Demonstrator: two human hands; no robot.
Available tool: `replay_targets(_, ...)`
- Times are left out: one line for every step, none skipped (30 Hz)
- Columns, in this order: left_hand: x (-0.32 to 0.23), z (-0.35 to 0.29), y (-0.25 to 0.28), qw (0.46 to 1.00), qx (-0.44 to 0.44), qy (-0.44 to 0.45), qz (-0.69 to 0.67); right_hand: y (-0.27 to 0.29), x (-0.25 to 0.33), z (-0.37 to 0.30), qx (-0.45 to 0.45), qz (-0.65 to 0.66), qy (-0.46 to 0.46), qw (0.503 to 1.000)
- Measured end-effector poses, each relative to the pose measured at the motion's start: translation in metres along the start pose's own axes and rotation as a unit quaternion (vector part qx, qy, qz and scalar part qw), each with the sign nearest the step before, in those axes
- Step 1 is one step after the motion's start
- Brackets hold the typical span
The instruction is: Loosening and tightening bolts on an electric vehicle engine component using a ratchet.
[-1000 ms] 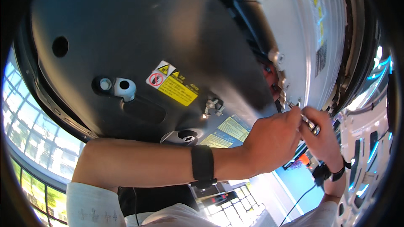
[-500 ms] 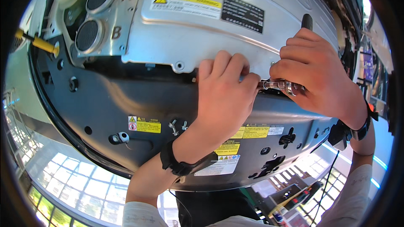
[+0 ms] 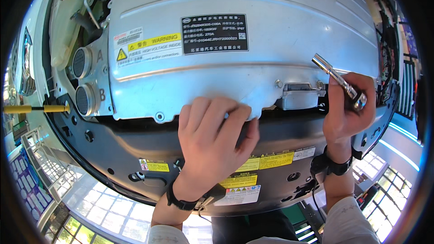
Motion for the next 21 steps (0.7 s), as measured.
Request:
replay_targets(-0.001,0.0,0.0,1.0,0.002,-0.005,0.004,0.0,-0.004,-0.004,-0.025,-0.002,0.041,0.999)
replay_targets(-0.002,-0.001,-0.001,1.0,0.004,-0.01,0.008,-0.001,-0.008,-0.008,-0.05,-0.006,0.083,0.995)
replay_targets(-0.002,-0.001,-0.002,1.0,0.005,-0.004,0.01,-0.003,-0.014,-0.011,-0.065,-0.001,0.103,0.993)
replay_targets(-0.002,-0.002,-0.004,1.0,0.017,-0.007,0.015,-0.003,-0.02,-0.014,-0.069,0.003,0.092,0.993)
replay_targets(-0.003,-0.003,-0.006,0.999,0.007,-0.01,0.039,-0.003,-0.024,-0.016,-0.049,0.028,0.101,0.993)
replay_targets(-0.004,-0.004,-0.006,0.998,-0.003,-0.013,0.062,-0.003,-0.026,-0.018,-0.029,0.053,0.111,0.992)
replay_targets(-0.003,-0.004,-0.006,0.997,0.01,-0.013,0.078,-0.002,-0.023,-0.016,-0.002,0.022,0.124,0.992)
replay_targets(-0.005,-0.005,-0.004,0.996,0.021,-0.016,0.081,0.001,-0.021,-0.017,-0.006,0.025,0.113,0.993)
replay_targets(-0.006,-0.006,-0.002,0.996,0.02,0.004,0.081,0.001,-0.018,-0.019,0.016,0.025,0.099,0.995)
replay_targets(-0.006,-0.006,0.001,0.996,0.018,0.025,0.083,0.0,-0.018,-0.018,0.037,0.027,0.085,0.995)
replay_targets(-0.004,-0.006,0.002,0.995,0.021,0.034,0.088,0.003,-0.023,-0.017,0.041,0.029,0.099,0.994)
replay_targets(-0.005,-0.006,0.0,0.995,0.028,0.031,0.094,0.001,-0.024,-0.015,0.038,0.035,0.092,0.994)
replay_targets(-0.004,-0.007,-0.002,0.995,0.028,0.038,0.093,-0.002,-0.024,-0.015,0.045,0.028,0.091,0.994)
replay_targets(-0.003,-0.008,-0.002,0.994,0.027,0.045,0.091,-0.006,-0.025,-0.016,0.053,0.022,0.09,0.994)
replay_targets(-0.002,-0.008,0.0,0.994,0.033,0.042,0.097,-0.007,-0.028,-0.018,0.044,0.031,0.062,0.997)
replay_targets(-0.003,-0.008,0.0,0.994,0.043,0.04,0.093,-0.005,-0.029,-0.018,0.042,0.033,0.059,0.997)
replay_targets(-0.003,-0.008,0.0,0.994,0.052,0.038,0.089,-0.003,-0.031,-0.017,0.047,0.035,0.032,0.998)
replay_targets(-0.003,-0.009,0.001,0.994,0.055,0.038,0.09,-0.002,-0.032,-0.017,0.051,0.036,0.006,0.998)
replay_targets(-0.001,-0.012,0.009,0.997,0.006,0.055,0.046,-0.001,-0.029,-0.016,0.054,0.023,0.005,0.998)
replay_targets(0.001,-0.015,0.017,0.997,-0.042,0.071,0.001,-0.001,-0.028,-0.016,0.053,0.029,0.002,0.998)
replay_targets(0.001,-0.017,0.023,0.996,-0.08,0.045,-0.02,0.0,-0.028,-0.016,0.054,0.022,-0.004,0.998)
Point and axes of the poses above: each hand's wrist, its own z-axis towards the middle knuckle, its own y-axis out of the back of the hand, x = y × z, the point moved 3 cm from there along z, towards the middle knuckle, and after that the axes turned 1 degree about -y, right-handed, at the moved point
